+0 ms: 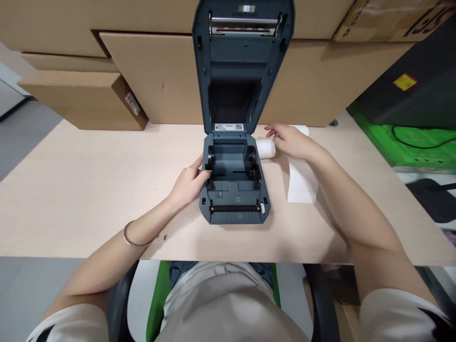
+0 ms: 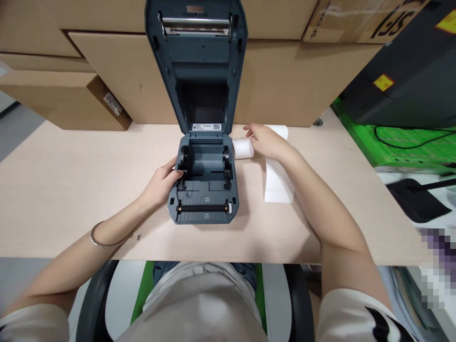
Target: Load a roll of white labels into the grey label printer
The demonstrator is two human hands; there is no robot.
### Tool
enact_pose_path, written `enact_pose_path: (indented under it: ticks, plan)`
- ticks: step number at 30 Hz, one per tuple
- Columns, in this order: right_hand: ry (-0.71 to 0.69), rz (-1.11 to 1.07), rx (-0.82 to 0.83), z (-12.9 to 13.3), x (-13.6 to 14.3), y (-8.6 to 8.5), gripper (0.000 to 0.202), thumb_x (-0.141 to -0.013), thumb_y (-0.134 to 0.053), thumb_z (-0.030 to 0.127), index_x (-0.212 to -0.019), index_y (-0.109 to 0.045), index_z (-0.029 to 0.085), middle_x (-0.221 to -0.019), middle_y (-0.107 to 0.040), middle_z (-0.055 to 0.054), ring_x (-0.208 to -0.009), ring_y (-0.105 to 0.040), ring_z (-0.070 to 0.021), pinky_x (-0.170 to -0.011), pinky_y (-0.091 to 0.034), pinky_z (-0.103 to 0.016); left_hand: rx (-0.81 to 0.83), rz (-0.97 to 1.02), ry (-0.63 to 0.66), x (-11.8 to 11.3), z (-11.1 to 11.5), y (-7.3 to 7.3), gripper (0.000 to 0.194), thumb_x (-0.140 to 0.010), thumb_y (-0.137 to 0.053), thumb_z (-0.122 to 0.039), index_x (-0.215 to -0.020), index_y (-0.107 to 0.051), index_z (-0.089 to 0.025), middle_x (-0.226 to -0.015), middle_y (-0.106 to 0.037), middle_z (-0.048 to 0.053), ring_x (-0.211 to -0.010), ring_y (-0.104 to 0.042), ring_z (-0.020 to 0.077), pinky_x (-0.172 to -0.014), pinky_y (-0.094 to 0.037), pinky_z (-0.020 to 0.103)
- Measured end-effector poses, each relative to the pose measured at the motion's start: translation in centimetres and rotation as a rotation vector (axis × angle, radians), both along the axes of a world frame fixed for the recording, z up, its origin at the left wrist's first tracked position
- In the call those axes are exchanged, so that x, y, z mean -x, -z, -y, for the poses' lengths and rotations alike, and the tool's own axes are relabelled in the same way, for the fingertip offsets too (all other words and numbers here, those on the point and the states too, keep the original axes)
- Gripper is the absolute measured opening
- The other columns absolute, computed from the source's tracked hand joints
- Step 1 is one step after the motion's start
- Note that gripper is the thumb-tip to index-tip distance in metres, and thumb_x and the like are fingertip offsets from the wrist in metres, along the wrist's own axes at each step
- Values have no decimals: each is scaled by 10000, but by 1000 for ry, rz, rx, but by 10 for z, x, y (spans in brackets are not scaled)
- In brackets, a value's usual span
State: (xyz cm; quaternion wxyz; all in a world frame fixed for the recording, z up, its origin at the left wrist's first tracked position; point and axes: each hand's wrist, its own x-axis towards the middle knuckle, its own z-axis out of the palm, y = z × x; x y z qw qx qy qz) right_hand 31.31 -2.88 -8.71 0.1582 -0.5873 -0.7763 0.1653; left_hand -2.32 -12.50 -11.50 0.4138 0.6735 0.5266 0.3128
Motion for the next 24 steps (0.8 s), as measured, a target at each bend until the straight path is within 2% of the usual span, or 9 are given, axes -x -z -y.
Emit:
enact_pose_path:
  ticks: [5, 9, 12, 17, 21, 24]
  plan:
    - [26, -87, 136, 2, -5, -2, 450, -835, -569, 266, -1272, -670, 231, -1225, -768, -109, -1049, -736, -308, -1000, -601, -523, 3, -9, 1, -1, 0, -1, 631, -903, -489, -308, -1520, -567, -202, -696, -609, -25, -790, -586, 214, -796, -454, 331]
    - [3, -146, 288, 3, -5, -5, 421, -797, -700, 267, -1217, -689, 242, -1254, -729, -106, -862, -733, -249, -893, -644, -468, 9, -15, -5, -1, 0, -2, 616, -914, -490, -312, -1517, -569, -217, -731, -627, -25, -758, -557, 199, -763, -425, 316]
    - [91, -297, 356, 3, -1, -5, 431, -773, -716, 181, -1201, -696, 228, -1275, -711, -107, -808, -718, -205, -863, -651, -423, 12, -14, -2, 0, 0, -1, 619, -917, -489, -308, -1525, -559, -219, -758, -644, -22, -761, -555, 199, -779, -424, 316]
    - [260, -468, 296, -1, 2, 0, 478, -822, -563, 84, -1280, -631, 202, -1394, -647, -128, -883, -723, -169, -827, -640, -339, 16, -20, -7, 0, -1, 0, 593, -913, -490, -324, -1488, -590, -219, -772, -653, -16, -810, -583, 212, -843, -440, 333]
    - [368, -511, 245, -1, 1, 2, 437, -818, -590, 83, -1244, -620, 180, -1353, -655, -147, -833, -696, -175, -766, -639, -341, 18, -16, -9, -1, 0, -1, 650, -910, -488, -326, -1551, -537, -231, -781, -659, -16, -843, -601, 219, -871, -450, 341]
    - [393, -587, 245, 0, 4, 1, 406, -852, -563, 85, -1244, -595, 186, -1336, -675, -143, -801, -703, -155, -784, -654, -330, 18, -12, -6, -1, 0, -2, 651, -908, -490, -323, -1549, -541, -221, -769, -654, -15, -853, -606, 222, -876, -453, 344]
